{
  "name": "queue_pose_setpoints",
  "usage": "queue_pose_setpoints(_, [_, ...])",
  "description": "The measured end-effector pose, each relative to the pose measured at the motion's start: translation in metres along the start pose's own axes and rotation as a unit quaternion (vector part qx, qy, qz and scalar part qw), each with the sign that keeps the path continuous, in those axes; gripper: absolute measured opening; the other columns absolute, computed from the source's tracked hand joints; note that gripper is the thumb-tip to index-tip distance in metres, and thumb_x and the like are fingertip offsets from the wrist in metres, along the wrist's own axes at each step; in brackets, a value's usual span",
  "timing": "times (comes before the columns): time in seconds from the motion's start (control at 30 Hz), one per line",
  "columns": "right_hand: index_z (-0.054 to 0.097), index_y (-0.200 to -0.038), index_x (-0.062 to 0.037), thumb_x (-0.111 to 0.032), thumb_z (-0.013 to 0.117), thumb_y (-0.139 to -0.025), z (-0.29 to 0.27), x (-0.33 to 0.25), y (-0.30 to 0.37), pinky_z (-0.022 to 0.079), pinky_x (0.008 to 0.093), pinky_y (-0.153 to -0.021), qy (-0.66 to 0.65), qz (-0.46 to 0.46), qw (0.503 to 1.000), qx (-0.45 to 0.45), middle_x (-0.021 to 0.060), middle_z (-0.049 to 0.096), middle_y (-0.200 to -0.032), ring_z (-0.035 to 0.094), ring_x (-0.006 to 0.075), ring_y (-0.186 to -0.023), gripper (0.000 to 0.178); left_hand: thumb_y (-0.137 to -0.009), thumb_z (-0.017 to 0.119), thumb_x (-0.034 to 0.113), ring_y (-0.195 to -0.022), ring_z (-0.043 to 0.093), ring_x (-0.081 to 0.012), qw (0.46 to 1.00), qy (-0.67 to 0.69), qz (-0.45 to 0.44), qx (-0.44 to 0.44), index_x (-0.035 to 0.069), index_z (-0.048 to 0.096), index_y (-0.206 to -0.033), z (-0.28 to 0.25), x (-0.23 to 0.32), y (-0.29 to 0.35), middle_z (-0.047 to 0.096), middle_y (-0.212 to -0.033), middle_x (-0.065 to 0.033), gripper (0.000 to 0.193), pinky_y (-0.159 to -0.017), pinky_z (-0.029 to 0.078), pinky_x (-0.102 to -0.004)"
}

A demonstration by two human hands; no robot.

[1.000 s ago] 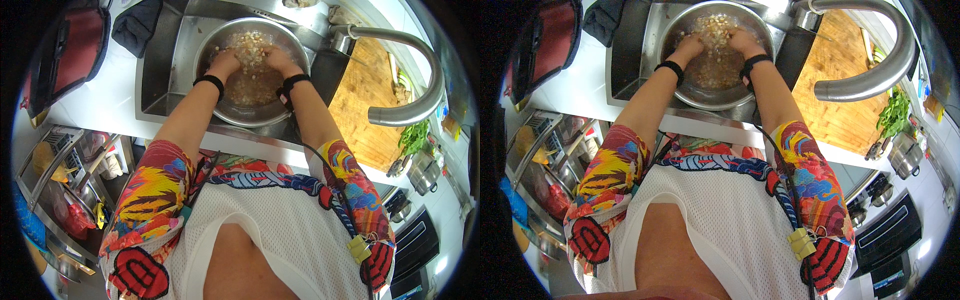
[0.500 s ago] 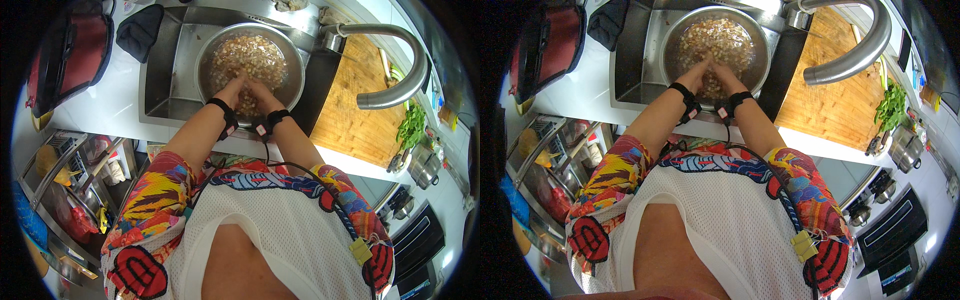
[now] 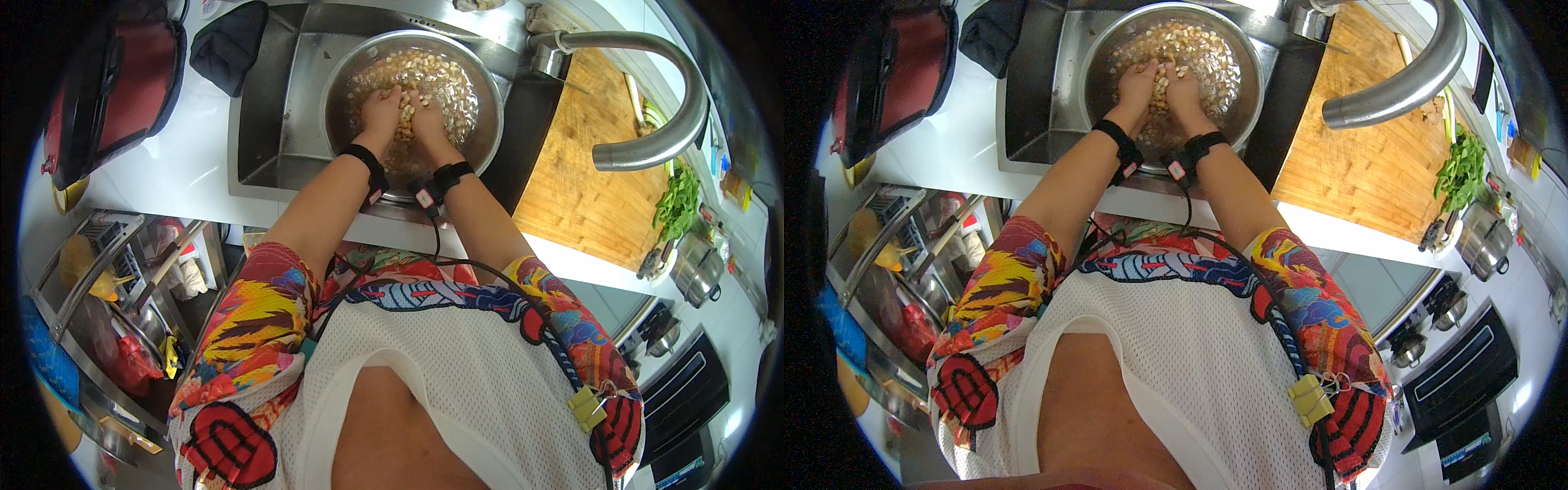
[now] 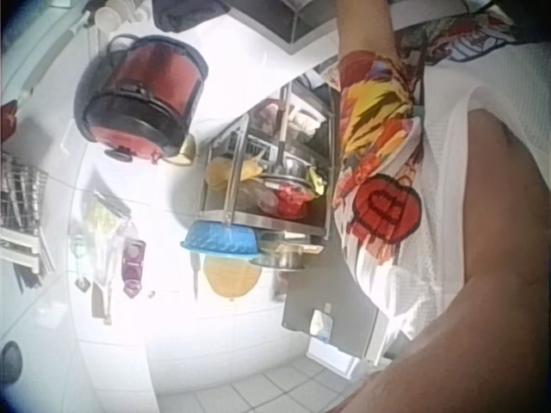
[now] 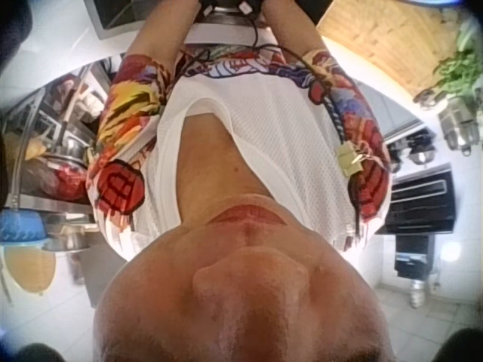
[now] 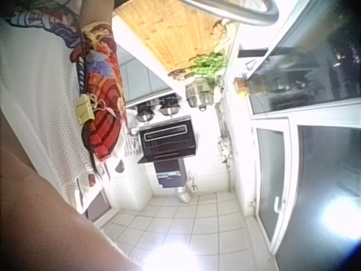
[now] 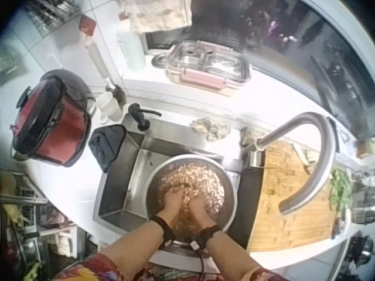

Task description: The person stands at a kitchen sink and repeatedly washes small legumes in a metal bowl filled with water. They rub the legumes between their hands, lift handfuls to inspect them, and return them to the bowl. The bowl is occasionally lifted and tilted to drain some water before being set back in the sink.

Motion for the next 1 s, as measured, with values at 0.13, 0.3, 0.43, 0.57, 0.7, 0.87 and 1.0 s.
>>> queue_pose_setpoints(0.13, [0.058, -0.092, 0.0093, -0.047, 0.058, -0.083, -0.016, -0.016, -0.020, 0.044, 0.0373, -0.059, 0.211, -0.062, 0.973, 0.072, 0.0188, 0.060, -0.080, 0.055, 0.0230, -0.066, 0.057, -0.081, 0.060, 0.042, -0.080, 0.057, -0.0250, 0.999, -0.026, 0.043, -0.003, 0.001, 0.051, -0.115, -0.003, 0.020, -0.003, 0.060, -0.087, -0.0134, 0.054, -0.070, 0.044, -0.0362])
queue_pose_setpoints(0.3, [0.053, -0.113, -0.0011, -0.020, 0.054, -0.088, 0.004, -0.023, -0.035, 0.045, 0.0307, -0.056, -0.003, -0.068, 0.987, -0.143, 0.0045, 0.059, -0.081, 0.056, 0.0199, -0.060, 0.031, -0.083, 0.057, 0.014, -0.075, 0.060, -0.0243, 0.991, -0.116, 0.072, 0.004, 0.006, 0.057, -0.110, -0.011, 0.038, -0.021, 0.063, -0.086, -0.0146, 0.027, -0.059, 0.047, -0.0356])
queue_pose_setpoints(0.43, [0.060, -0.109, -0.0117, 0.006, 0.047, -0.076, -0.003, -0.049, -0.062, 0.048, 0.0280, -0.064, 0.098, -0.112, 0.979, -0.139, 0.0068, 0.063, -0.091, 0.060, 0.0188, -0.074, 0.039, -0.077, 0.052, 0.000, -0.081, 0.062, -0.0247, 0.987, -0.120, 0.077, -0.074, 0.010, 0.060, -0.108, -0.008, 0.040, -0.038, 0.063, -0.092, -0.0149, 0.034, -0.065, 0.048, -0.0360])
queue_pose_setpoints(0.57, [0.063, -0.105, -0.0138, 0.004, 0.049, -0.074, -0.006, -0.089, -0.079, 0.047, 0.0324, -0.078, 0.260, -0.301, 0.913, -0.092, 0.0131, 0.061, -0.106, 0.061, 0.0290, -0.088, 0.038, -0.073, 0.052, -0.002, -0.092, 0.060, -0.0287, 0.946, -0.184, 0.268, -0.001, 0.011, 0.064, -0.104, -0.015, 0.068, -0.041, 0.063, -0.099, -0.0150, 0.036, -0.078, 0.047, -0.0387])
queue_pose_setpoints(0.7, [0.063, -0.109, -0.0224, -0.009, 0.057, -0.076, -0.004, -0.071, -0.079, 0.041, 0.0369, -0.093, 0.343, -0.327, 0.873, -0.116, 0.0092, 0.052, -0.123, 0.050, 0.0295, -0.110, 0.036, -0.075, 0.055, 0.010, -0.103, 0.054, -0.0340, 0.939, -0.311, 0.134, -0.056, 0.009, 0.059, -0.111, -0.013, 0.027, -0.062, 0.055, -0.116, -0.0180, 0.036, -0.087, 0.044, -0.0413])
queue_pose_setpoints(0.87, [0.060, -0.113, -0.0206, -0.032, 0.059, -0.077, -0.029, -0.016, -0.058, 0.042, 0.0401, -0.090, 0.437, -0.198, 0.877, -0.037, 0.0177, 0.055, -0.113, 0.050, 0.0332, -0.108, 0.037, -0.083, 0.051, 0.024, -0.107, 0.050, -0.0364, 0.969, -0.230, -0.067, -0.059, 0.005, 0.042, -0.126, -0.019, -0.037, -0.051, 0.048, -0.124, -0.0212, 0.049, -0.085, 0.042, -0.0420])
queue_pose_setpoints(1.0, [0.053, -0.120, -0.0106, -0.037, 0.060, -0.078, -0.035, 0.014, -0.027, 0.043, 0.0390, -0.085, 0.384, -0.117, 0.915, -0.048, 0.0237, 0.052, -0.112, 0.054, 0.0344, -0.101, 0.050, -0.088, 0.045, 0.034, -0.105, 0.046, -0.0328, 0.969, -0.010, -0.228, -0.099, 0.006, 0.034, -0.132, -0.001, -0.067, -0.001, 0.035, -0.134, -0.0204, 0.054, -0.081, 0.041, -0.0443])
Point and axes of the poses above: each hand's wrist, its own y-axis away from the middle knuckle, its own z-axis out of the palm, x = y × z, the point moved 9 cm from there along -y, towards the middle knuckle
